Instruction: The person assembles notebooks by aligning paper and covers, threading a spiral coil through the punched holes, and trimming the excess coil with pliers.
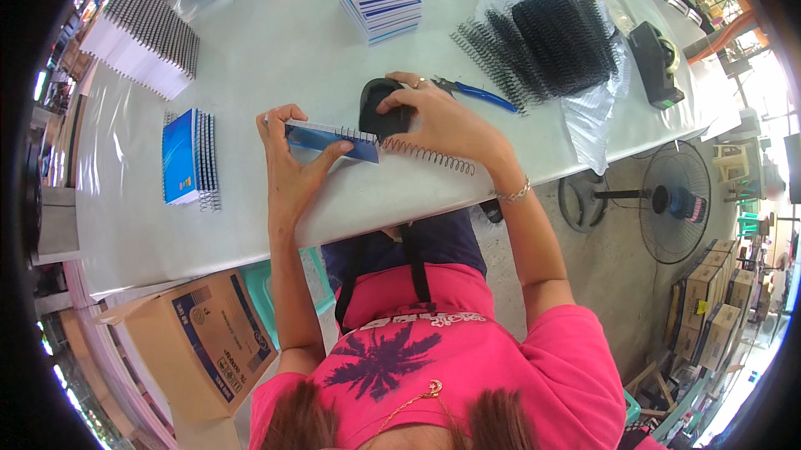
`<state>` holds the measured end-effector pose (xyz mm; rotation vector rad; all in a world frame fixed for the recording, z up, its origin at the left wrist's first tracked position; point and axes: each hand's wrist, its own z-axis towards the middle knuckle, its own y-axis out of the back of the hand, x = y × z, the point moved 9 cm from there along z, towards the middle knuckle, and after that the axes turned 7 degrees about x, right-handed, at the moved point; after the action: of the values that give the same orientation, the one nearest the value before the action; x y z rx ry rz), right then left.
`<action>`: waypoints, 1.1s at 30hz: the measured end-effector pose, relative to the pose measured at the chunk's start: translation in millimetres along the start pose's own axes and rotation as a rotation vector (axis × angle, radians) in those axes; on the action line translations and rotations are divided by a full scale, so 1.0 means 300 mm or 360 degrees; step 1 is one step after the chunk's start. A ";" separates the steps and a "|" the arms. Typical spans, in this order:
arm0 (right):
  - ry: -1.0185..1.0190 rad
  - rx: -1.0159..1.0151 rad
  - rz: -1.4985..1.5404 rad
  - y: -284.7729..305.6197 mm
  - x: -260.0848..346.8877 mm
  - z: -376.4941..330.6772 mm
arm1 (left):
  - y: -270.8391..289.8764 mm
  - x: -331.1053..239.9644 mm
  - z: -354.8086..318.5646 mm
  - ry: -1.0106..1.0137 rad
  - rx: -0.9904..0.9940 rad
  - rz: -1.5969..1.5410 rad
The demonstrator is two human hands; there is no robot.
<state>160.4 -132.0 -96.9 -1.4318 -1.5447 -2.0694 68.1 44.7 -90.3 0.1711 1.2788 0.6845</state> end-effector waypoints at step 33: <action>0.0092 0.0317 0.1132 -0.016 -0.010 0.018 | -0.044 0.050 -0.041 0.0133 0.0099 -0.0388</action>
<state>162.1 -126.5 -102.4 -1.5286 -0.9726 -1.4743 63.7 39.4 -112.8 0.0359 1.3752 0.4471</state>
